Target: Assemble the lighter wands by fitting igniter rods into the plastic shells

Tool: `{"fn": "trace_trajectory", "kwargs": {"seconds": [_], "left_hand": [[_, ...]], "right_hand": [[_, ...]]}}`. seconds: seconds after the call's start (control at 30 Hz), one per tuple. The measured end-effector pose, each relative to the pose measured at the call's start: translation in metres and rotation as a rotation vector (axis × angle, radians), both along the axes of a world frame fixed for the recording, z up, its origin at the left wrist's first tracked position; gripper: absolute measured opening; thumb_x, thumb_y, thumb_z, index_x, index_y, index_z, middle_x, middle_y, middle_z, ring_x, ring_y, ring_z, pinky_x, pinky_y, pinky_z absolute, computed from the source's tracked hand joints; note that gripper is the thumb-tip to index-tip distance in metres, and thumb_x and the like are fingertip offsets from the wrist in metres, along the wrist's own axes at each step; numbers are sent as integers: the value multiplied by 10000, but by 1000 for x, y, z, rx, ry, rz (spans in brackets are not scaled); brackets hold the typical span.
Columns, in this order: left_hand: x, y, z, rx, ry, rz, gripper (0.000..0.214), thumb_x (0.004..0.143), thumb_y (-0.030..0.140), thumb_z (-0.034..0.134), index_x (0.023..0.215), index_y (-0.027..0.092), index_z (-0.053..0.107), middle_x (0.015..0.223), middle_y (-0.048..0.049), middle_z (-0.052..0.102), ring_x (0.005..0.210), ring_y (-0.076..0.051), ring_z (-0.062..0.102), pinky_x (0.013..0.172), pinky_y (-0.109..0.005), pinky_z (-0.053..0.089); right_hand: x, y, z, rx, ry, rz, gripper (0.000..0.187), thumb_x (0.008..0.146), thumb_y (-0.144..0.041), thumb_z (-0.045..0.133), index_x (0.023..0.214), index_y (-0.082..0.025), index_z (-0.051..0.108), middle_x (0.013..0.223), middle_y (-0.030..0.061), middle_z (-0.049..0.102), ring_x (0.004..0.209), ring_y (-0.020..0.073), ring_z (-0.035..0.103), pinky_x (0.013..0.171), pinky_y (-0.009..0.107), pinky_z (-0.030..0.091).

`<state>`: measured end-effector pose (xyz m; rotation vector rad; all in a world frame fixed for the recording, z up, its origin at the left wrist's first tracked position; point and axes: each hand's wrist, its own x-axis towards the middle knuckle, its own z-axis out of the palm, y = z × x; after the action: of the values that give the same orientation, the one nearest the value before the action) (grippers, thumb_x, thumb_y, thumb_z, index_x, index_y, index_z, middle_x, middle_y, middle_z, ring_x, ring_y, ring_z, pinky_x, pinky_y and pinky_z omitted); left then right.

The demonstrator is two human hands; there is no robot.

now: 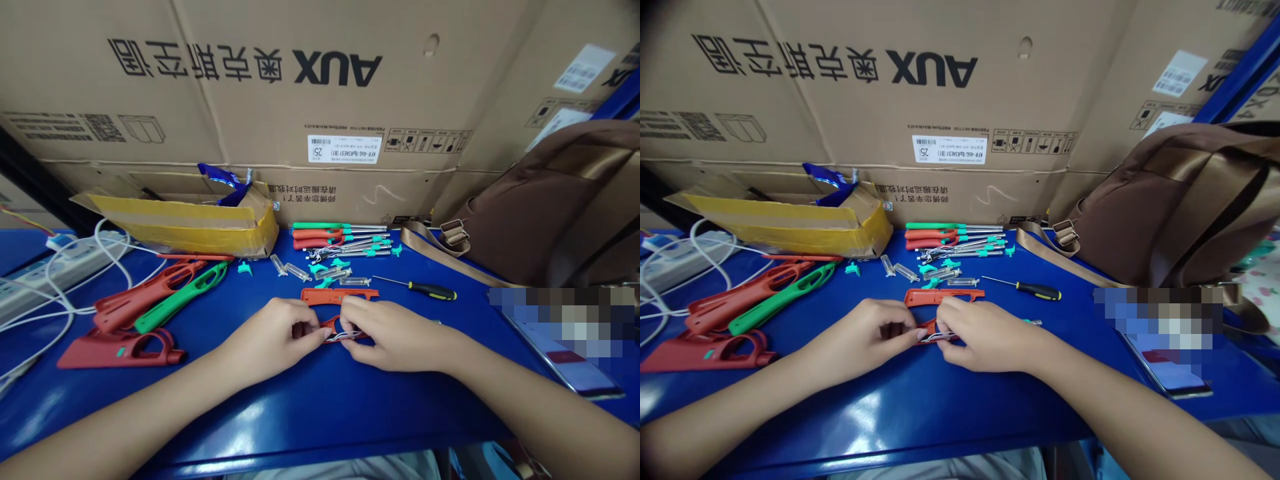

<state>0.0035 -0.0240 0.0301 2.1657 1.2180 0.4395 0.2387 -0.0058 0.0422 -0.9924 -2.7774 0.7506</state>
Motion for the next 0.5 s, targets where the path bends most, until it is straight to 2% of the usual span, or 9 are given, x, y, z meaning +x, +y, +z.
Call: {"fn": "trace_trajectory", "kwargs": {"seconds": [0.27,0.5], "left_hand": [[0,2,-1,-24,-67,-9,196,943,266,623,817,169,738,765,1,694,669,-115,588,629,-230,419],[1,4,-2,32,-120,31,127,930,232,661,857,176,749,790,7,689,673,-106,597,619,-215,427]], "right_hand": [[3,3,-3,-39,42,-23,69,929,-226,559,935,-219,490,861,-36,555,691,114,473,615,257,329],[10,6,-2,-43,90,71,46,975,-231,539,942,-209,515,897,-22,557,699,103,467,630,245,359]]}}
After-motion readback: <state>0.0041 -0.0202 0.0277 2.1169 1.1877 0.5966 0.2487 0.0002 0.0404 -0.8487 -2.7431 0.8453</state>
